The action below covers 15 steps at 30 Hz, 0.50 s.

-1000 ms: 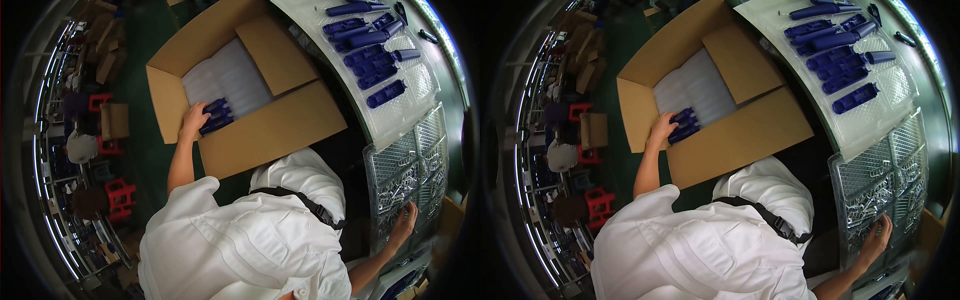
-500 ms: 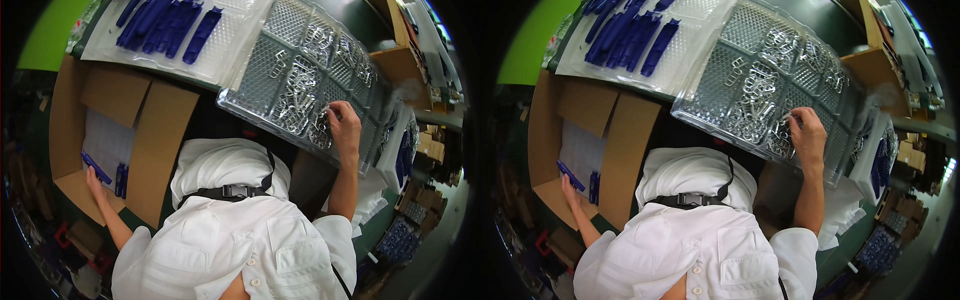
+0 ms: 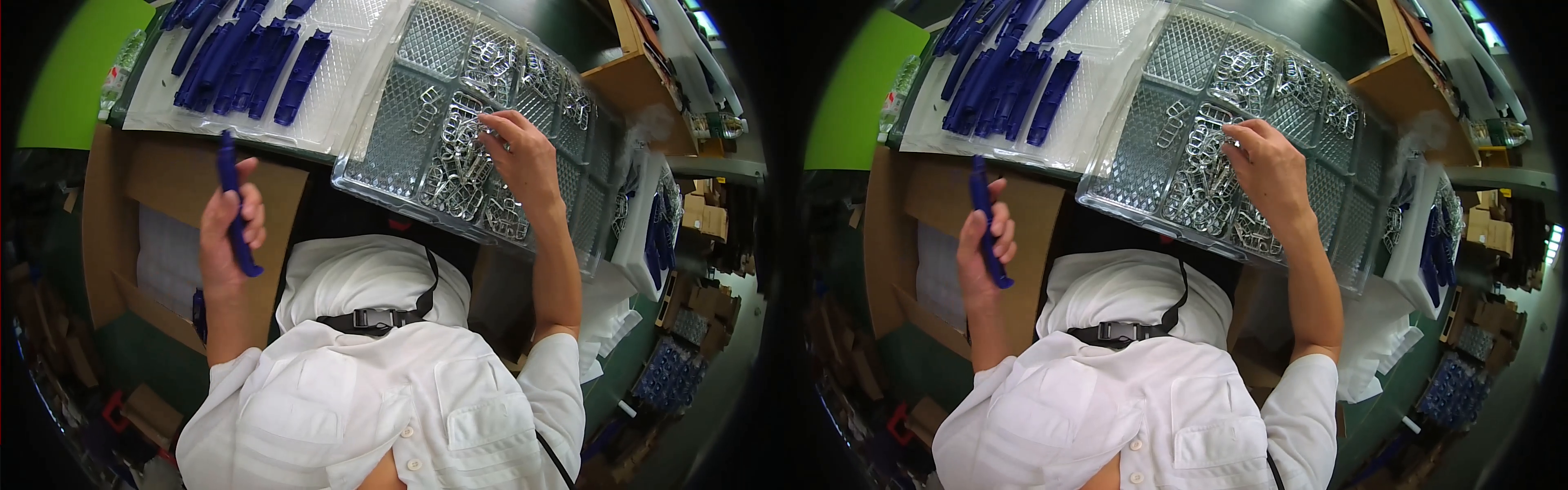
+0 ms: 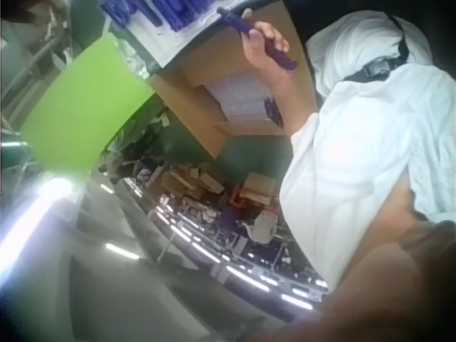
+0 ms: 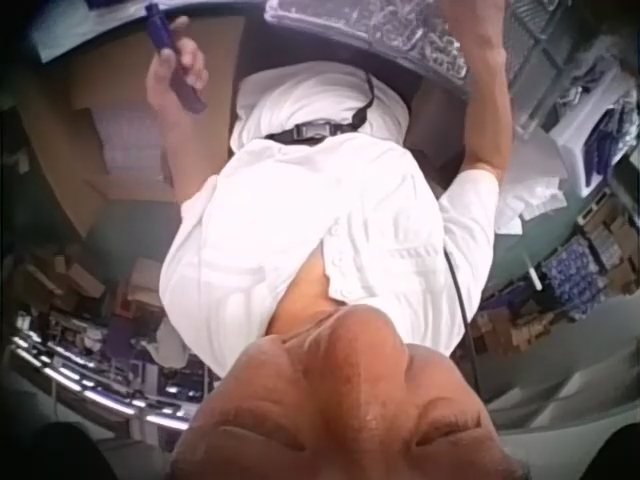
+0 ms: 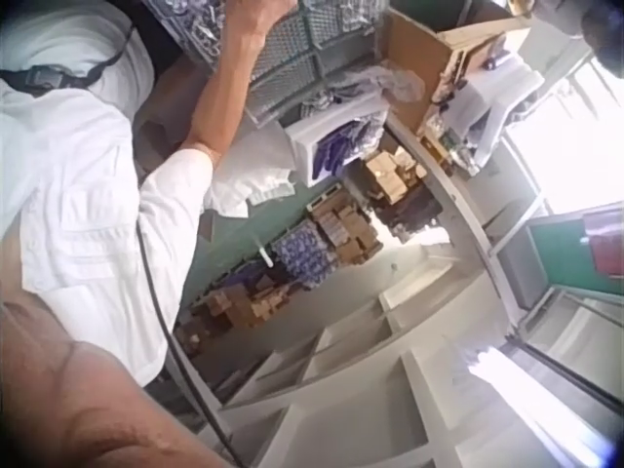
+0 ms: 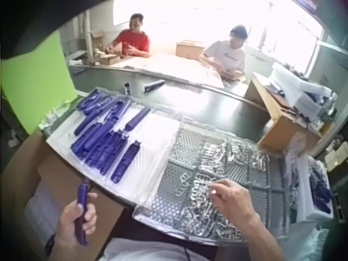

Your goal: Manually assemble components into a blue plastic housing at a factory workstation.

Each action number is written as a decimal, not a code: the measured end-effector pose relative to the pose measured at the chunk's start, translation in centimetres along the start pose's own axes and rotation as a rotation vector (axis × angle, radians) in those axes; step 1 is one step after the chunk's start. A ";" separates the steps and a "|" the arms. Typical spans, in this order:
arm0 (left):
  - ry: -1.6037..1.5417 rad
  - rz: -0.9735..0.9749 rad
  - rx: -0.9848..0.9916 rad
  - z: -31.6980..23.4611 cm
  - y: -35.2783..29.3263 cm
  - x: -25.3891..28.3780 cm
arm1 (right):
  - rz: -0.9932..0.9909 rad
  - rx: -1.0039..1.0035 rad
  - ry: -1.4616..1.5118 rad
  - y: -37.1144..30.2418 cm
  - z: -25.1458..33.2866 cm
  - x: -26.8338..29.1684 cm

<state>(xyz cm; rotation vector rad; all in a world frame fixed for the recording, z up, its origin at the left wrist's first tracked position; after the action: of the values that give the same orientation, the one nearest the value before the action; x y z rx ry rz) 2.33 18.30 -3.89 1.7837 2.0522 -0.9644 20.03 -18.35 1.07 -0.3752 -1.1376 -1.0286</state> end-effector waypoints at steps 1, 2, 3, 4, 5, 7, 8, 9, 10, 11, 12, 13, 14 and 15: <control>0.014 0.030 0.065 0.9 1.2 -2.3 | 0.003 0.006 0.011 0.2 0.1 -0.2; 0.041 0.055 0.135 1.5 2.4 -4.5 | 0.020 0.078 -0.051 0.2 0.3 -0.5; 0.021 0.093 0.184 2.0 3.3 -6.3 | 0.035 0.157 -0.106 0.2 0.7 -1.2; 0.088 0.107 0.199 2.3 3.8 -7.7 | 0.088 0.207 -0.127 0.1 0.9 -1.5; 0.084 0.156 0.214 2.7 4.4 -8.8 | 0.067 0.245 -0.173 -0.2 1.0 -1.3; 0.042 0.193 0.249 3.1 4.7 -10.3 | 0.063 0.243 -0.258 -0.6 1.0 -0.8; 0.022 0.194 0.258 3.1 4.8 -10.6 | 0.065 0.250 -0.249 -0.8 1.1 -0.8; -0.001 0.199 0.269 3.2 4.9 -10.8 | 0.046 0.235 -0.269 -1.0 0.9 -0.5; -0.003 0.195 0.267 3.1 4.9 -10.9 | 0.028 0.219 -0.290 -1.2 0.9 -0.3; -0.035 0.205 0.285 3.2 4.9 -11.1 | 0.031 0.222 -0.288 -1.4 1.0 -0.3; -0.065 0.217 0.306 3.2 4.9 -11.2 | -0.027 0.160 -0.251 -1.8 0.9 0.0; -0.066 0.214 0.308 3.5 4.9 -11.2 | -0.084 0.097 -0.213 -2.0 0.6 0.4; -0.002 0.200 0.290 3.7 5.0 -11.2 | -0.093 0.091 -0.188 -2.3 -0.1 0.4; 0.064 0.187 0.273 3.9 5.2 -11.0 | -0.091 0.089 -0.187 -2.3 0.1 0.4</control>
<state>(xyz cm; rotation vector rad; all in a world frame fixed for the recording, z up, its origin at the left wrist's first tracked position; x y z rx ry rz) 8.74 7.44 -1.99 2.1243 1.8175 -1.1908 18.10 -19.65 0.88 -0.3564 -1.3741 -1.0346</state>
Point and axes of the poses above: each hand's wrist, its own y-axis towards the middle knuckle, its own x-axis out of the back of the hand, z = x × y, the point moved 6 cm from there along y, towards the middle knuckle, and after that the axes turned 9 degrees about x, right-handed, at the moved point
